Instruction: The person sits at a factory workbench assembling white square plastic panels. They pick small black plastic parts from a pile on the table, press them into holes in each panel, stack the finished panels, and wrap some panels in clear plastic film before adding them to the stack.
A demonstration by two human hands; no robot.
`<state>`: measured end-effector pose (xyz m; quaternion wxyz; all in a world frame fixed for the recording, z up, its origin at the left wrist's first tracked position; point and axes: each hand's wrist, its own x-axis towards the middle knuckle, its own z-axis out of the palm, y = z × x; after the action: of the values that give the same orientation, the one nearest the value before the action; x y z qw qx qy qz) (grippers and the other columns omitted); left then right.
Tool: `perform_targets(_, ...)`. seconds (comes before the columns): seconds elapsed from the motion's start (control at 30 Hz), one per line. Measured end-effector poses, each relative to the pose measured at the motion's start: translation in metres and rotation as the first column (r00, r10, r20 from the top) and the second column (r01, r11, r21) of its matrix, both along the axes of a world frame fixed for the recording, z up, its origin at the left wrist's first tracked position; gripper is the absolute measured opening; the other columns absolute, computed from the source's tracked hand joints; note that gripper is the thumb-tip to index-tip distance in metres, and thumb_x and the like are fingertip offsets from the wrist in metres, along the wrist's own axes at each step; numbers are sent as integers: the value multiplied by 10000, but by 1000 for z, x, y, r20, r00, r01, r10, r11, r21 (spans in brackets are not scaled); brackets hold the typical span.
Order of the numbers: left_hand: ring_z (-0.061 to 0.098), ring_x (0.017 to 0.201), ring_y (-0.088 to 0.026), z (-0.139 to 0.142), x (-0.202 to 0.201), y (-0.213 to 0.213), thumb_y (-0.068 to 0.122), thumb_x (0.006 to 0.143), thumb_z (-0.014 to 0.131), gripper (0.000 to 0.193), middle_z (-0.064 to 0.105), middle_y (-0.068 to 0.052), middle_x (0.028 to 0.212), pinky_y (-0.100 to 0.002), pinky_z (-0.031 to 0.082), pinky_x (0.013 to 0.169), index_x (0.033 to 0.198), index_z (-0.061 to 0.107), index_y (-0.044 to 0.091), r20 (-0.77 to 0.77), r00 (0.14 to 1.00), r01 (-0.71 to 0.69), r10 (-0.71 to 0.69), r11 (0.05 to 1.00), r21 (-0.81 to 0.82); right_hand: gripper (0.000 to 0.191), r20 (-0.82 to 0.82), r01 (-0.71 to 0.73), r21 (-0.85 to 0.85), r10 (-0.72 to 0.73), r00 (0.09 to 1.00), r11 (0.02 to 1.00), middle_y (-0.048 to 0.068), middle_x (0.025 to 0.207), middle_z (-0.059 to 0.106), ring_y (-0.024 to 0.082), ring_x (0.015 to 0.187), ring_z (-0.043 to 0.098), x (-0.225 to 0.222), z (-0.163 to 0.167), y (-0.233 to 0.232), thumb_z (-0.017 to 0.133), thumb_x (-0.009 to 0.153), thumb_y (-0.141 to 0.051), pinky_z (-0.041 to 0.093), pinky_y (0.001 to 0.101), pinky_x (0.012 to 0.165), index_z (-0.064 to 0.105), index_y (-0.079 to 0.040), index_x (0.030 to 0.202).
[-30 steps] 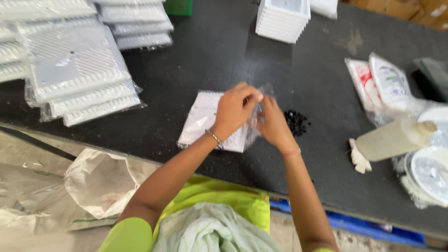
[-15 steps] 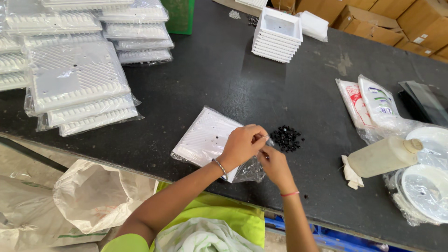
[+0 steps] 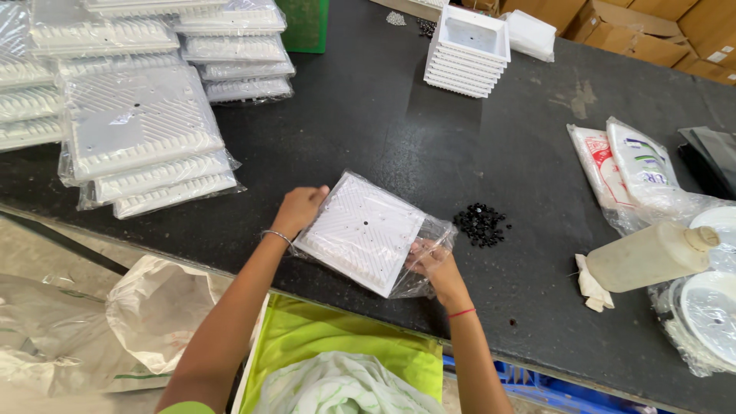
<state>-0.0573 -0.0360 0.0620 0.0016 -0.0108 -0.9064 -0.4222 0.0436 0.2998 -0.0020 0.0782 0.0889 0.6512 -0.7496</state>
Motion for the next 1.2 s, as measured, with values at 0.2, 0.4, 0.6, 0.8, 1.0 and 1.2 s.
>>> perform_targets(0.2, 718, 742, -190, -11, 16, -1, 343, 885, 757, 347, 793, -104, 838, -326, 544, 696, 1006, 806, 22, 49, 999, -31, 18, 958, 287, 222, 38, 67, -127, -63, 997, 990, 75, 1025, 671, 188, 901, 652, 10, 8, -10, 670, 954, -161, 552, 330, 689, 581, -71, 1136)
perform_targets(0.4, 662, 673, -122, -13, 36, -12, 329, 861, 776, 341, 743, -33, 826, -269, 552, 610, 1031, 763, 34, 308, 946, -133, -98, 751, 646, 184, 7, 96, -232, -97, 995, 968, 52, 999, 699, 181, 873, 669, 28, 7, -11, 656, 927, -148, 529, 305, 601, 563, -141, 1086)
perform_targets(0.6, 646, 708, -84, -29, 41, -23, 296, 884, 791, 273, 720, -4, 839, -258, 545, 642, 959, 726, 41, 325, 937, -178, -124, 634, 753, 158, -66, 69, -284, -91, 994, 956, 24, 966, 684, 139, 834, 635, 40, 5, -13, 668, 996, -185, 530, 290, 615, 600, -98, 1108)
perform_targets(0.8, 662, 719, -109, -47, 43, -32, 199, 947, 689, 184, 714, -56, 827, -296, 577, 604, 983, 706, 20, 63, 993, -116, 97, 856, 503, 121, -16, 148, -241, -157, 987, 959, 10, 927, 664, 120, 792, 640, 43, 1, -19, 623, 964, -138, 531, 290, 627, 581, -115, 1076)
perform_targets(1.0, 690, 670, -173, -46, 41, -80, 257, 1045, 548, 229, 696, -103, 841, -283, 566, 565, 1064, 516, 31, 66, 945, -292, 321, 734, 614, 87, 12, 175, -184, -175, 984, 967, 67, 941, 694, 169, 818, 697, 40, 15, -8, 564, 966, -106, 586, 364, 710, 545, -74, 1045)
perform_targets(1.2, 683, 835, -91, -35, 46, -82, 141, 940, 840, 383, 730, -105, 982, -236, 556, 690, 1209, 622, -22, -124, 990, 11, 67, 840, 542, 85, 9, 204, -175, -206, 979, 963, 63, 940, 705, 163, 807, 702, 28, 32, -7, 558, 953, -116, 582, 366, 688, 547, -80, 1029)
